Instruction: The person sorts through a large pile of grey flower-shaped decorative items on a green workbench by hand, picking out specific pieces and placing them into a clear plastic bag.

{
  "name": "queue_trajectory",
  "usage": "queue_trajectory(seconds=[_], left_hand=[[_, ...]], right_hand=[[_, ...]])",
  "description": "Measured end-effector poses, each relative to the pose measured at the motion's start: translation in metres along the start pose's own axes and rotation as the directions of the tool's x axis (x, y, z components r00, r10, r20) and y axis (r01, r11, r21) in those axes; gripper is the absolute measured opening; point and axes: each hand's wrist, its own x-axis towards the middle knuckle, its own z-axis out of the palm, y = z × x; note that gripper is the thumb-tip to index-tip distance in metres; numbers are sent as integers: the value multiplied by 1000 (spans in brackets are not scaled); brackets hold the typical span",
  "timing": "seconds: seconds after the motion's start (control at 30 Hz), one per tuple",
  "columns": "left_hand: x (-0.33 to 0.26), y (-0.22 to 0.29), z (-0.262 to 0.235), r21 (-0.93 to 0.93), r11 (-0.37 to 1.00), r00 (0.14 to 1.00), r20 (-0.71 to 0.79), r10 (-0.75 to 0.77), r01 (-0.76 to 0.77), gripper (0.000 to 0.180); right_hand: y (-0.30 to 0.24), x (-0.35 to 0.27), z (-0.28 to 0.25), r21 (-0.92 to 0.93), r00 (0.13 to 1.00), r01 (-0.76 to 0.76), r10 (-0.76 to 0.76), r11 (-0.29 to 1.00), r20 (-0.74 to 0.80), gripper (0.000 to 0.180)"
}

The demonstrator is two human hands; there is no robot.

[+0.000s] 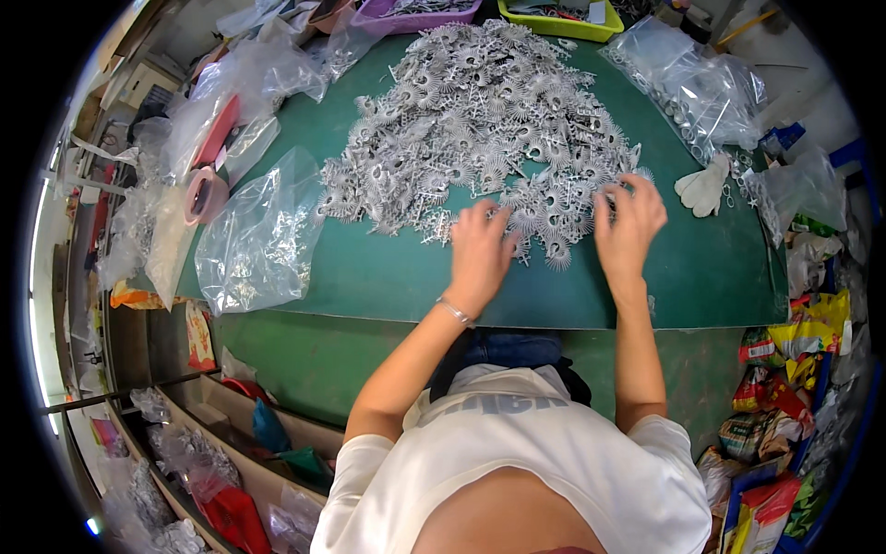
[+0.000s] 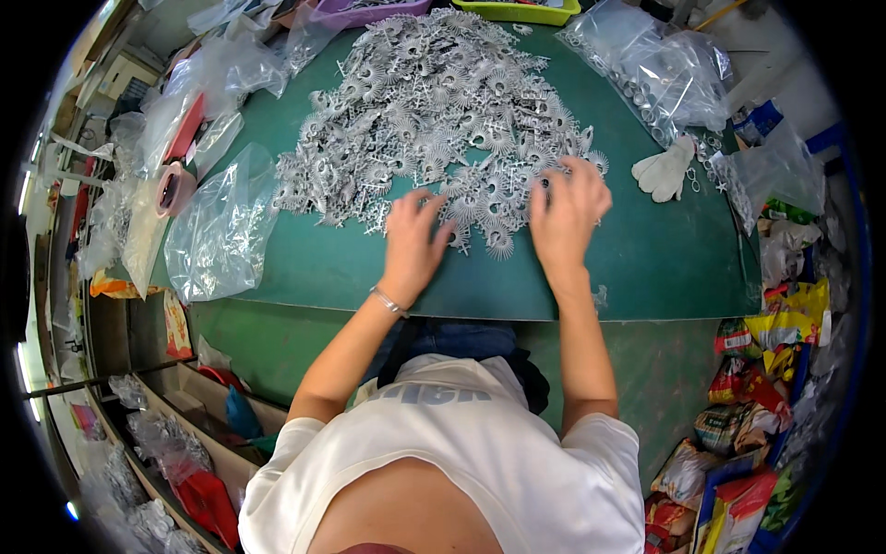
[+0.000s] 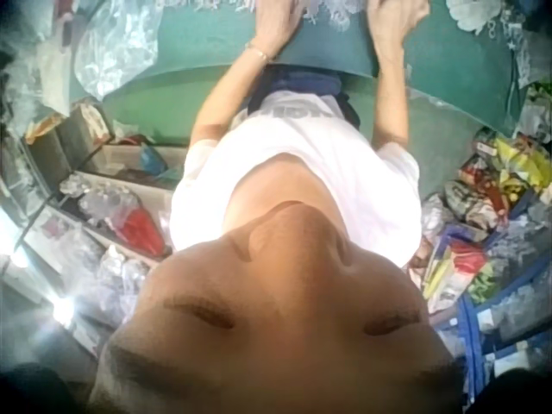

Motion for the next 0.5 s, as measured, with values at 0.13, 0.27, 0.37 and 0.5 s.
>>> queue_trajectory(seconds=[0.13, 0.27, 0.37, 0.5], left_hand=[[10, 12, 19, 26, 998, 989, 141, 47, -51, 27], [7, -3, 24, -108, 989, 994, 10, 107, -106, 20], [8, -15, 20, -152, 988, 990, -140, 11, -33, 15], [10, -15, 15, -780, 377, 773, 204, -601, 499, 9]], right_hand=[[-13, 2, 33, -179, 963, 108, -58, 978, 264, 13], [-7, 0, 24, 163, 993, -36, 16, 986, 121, 11], [1, 1, 6, 360, 958, -287, 258, 888, 126, 8], [9, -21, 0, 614, 784, -613, 293, 497, 547, 9]])
